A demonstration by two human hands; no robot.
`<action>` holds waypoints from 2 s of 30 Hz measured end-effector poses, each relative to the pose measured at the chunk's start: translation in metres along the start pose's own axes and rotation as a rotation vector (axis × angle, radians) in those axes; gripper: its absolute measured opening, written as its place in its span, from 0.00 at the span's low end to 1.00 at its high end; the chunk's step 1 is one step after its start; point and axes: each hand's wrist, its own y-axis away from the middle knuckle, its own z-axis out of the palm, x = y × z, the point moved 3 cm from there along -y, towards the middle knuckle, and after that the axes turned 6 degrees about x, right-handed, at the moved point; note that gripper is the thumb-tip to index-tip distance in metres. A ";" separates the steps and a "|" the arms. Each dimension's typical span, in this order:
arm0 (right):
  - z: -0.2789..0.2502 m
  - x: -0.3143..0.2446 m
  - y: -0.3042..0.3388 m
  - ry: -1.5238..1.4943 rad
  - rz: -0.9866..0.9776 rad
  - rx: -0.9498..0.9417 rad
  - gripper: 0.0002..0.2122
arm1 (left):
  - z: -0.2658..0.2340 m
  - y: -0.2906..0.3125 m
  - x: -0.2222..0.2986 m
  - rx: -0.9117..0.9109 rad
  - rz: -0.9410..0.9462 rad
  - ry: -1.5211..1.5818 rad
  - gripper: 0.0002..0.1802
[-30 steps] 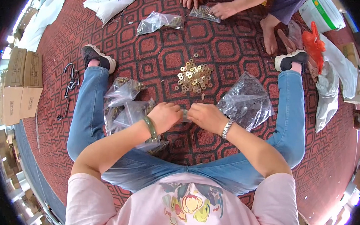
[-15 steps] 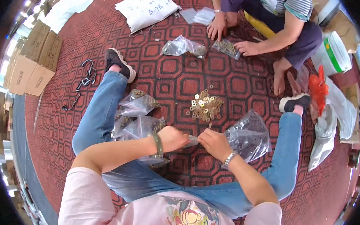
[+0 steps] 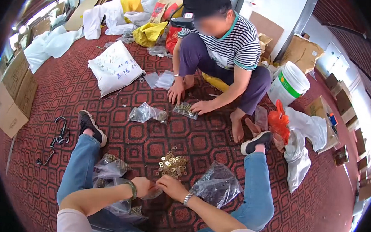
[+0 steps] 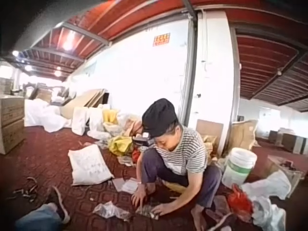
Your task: Sorting and packaging small gold-colored decorative metal pieces into individual plastic bags.
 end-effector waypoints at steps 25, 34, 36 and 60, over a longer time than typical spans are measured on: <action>0.007 0.028 -0.005 -0.372 0.118 -0.031 0.06 | -0.017 0.014 0.006 -0.105 -0.084 -0.035 0.23; 0.006 0.020 0.004 -0.502 0.167 -0.037 0.06 | -0.014 0.014 0.010 0.001 0.020 0.003 0.22; 0.008 0.019 0.002 -0.505 0.196 -0.059 0.05 | -0.004 0.011 0.007 0.027 0.019 -0.013 0.21; -0.026 0.021 -0.014 -0.578 0.228 0.387 0.07 | -0.014 0.011 -0.032 0.212 -0.301 0.592 0.14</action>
